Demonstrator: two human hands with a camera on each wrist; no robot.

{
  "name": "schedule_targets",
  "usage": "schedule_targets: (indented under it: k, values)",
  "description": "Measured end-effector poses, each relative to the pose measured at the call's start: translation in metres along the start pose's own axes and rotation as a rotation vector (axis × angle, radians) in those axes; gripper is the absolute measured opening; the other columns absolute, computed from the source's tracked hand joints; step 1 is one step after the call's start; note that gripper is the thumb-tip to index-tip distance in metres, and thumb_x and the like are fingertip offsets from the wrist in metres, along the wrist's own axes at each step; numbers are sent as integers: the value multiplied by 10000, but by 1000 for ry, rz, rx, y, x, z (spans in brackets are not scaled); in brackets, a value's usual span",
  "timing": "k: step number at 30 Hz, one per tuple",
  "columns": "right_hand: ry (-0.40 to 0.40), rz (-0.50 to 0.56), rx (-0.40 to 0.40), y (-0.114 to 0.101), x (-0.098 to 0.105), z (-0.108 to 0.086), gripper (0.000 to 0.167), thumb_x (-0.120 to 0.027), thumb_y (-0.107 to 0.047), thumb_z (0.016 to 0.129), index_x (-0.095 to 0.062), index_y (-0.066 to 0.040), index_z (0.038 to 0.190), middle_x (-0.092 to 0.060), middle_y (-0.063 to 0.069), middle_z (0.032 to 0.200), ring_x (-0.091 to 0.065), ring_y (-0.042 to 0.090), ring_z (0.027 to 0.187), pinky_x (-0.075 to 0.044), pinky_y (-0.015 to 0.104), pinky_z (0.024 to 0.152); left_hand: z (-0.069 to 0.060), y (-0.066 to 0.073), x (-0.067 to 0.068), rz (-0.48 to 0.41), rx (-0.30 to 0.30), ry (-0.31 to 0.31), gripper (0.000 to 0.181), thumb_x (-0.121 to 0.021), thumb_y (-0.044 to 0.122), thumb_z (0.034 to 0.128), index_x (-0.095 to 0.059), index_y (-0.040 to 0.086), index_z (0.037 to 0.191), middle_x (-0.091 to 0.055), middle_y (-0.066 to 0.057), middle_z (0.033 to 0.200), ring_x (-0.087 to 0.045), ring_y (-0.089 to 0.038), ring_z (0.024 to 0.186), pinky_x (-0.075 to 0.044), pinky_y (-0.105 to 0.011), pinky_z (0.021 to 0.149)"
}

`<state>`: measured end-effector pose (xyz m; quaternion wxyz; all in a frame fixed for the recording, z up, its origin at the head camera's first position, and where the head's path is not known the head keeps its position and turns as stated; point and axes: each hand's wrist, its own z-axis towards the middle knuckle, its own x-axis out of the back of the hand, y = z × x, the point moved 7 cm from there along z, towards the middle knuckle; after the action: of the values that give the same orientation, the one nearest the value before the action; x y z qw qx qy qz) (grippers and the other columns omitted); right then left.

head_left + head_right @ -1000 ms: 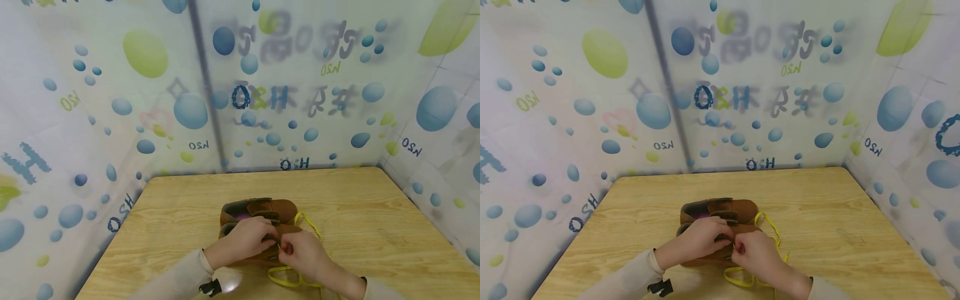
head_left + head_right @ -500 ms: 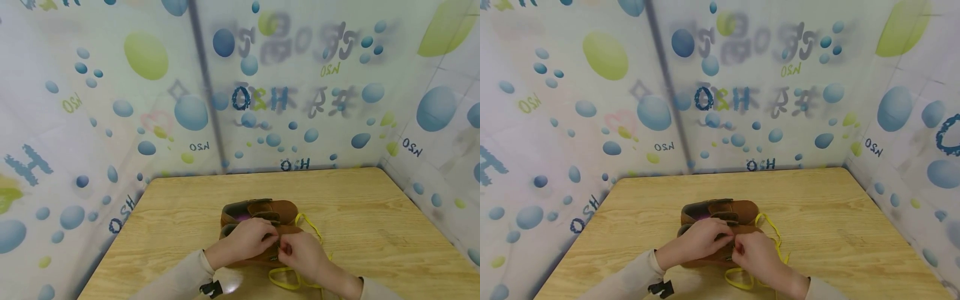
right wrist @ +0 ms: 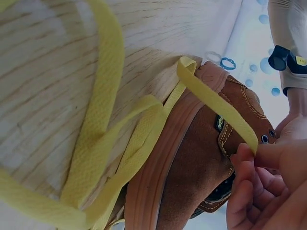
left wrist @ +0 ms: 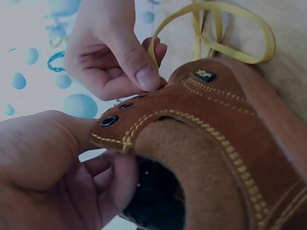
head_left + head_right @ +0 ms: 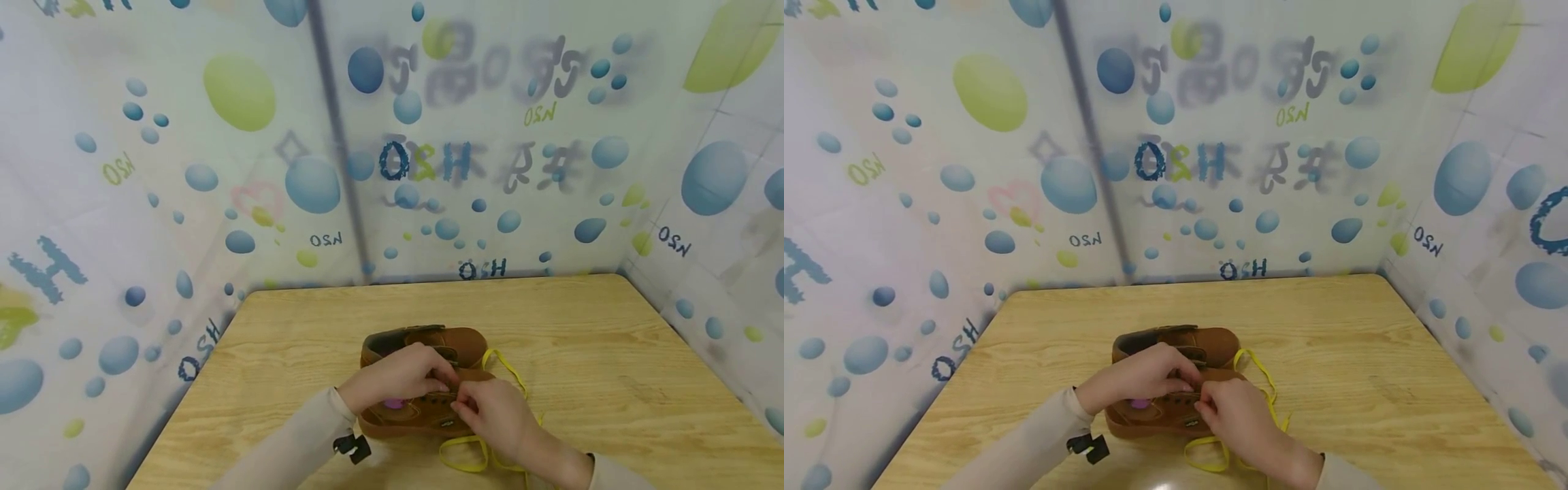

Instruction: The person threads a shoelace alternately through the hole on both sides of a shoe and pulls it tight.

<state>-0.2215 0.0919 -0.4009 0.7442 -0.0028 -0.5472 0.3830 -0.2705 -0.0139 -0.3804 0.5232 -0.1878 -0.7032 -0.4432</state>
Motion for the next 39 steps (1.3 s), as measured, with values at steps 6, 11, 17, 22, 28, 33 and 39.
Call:
schedule_targets:
  k: [6, 11, 17, 22, 28, 33, 39]
  values:
    - [17, -6, 12, -1, 1, -1, 207, -775, -182, 847, -641, -214, 692, -603, -144, 602, -409, -113, 517, -344, 126, 482, 5, 3, 0, 134, 13, -52, 194, -699, 143, 921, -775, 275, 1041, -751, 145, 961, -626, 80, 787, -476, -78, 692]
    - [14, -4, -5, 0, 0, 0, 206, -780, -176, 835, -643, -214, 686, -603, -140, 605, -393, -115, 519, -343, 125, 486, 7, 6, 0, 179, 20, -67, 133, -707, 165, 917, -787, 254, 974, -756, 140, 958, -662, 44, 852, -495, -91, 734]
    - [-20, 9, -26, 2, -1, 0, 188, -766, -181, 848, -654, -216, 702, -607, -144, 615, -386, -111, 520, -337, 133, 482, 10, 3, -3, 189, 44, -96, 133, -705, 175, 922, -783, 280, 944, -743, 165, 940, -636, 59, 837, -493, -97, 742]
    - [-21, 5, -27, 3, -1, -1, 183, -763, -195, 855, -657, -215, 707, -605, -147, 618, -384, -110, 522, -341, 133, 486, 12, 4, -4, 221, 50, -110, 140, -705, 169, 920, -781, 286, 914, -730, 171, 906, -612, 57, 785, -490, -108, 708]
    - [2, 20, -55, 4, 3, 0, 194, -762, -274, 862, -636, -266, 714, -586, -174, 654, -399, -99, 550, -358, 140, 515, 10, 5, -2, 296, 86, -66, 118, -714, 205, 914, -779, 304, 905, -727, 170, 900, -622, 42, 780, -504, -142, 690]
    - [77, 9, -29, 5, 7, 3, 62, -721, -323, 899, -693, -285, 859, -641, -180, 803, -521, -50, 689, -429, 169, 598, 7, 10, 2, 412, 87, -17, 114, -713, 224, 915, -772, 314, 876, -708, 173, 828, -580, 26, 681, -484, -163, 622]
    - [85, 51, 88, 7, 5, 6, 96, -690, -241, 927, -724, -260, 840, -672, -160, 812, -546, -51, 705, -450, 176, 616, 3, 14, 16, 478, 72, 79, 95, -703, 250, 924, -768, 295, 871, -731, 168, 855, -634, 10, 716, -517, -160, 653]
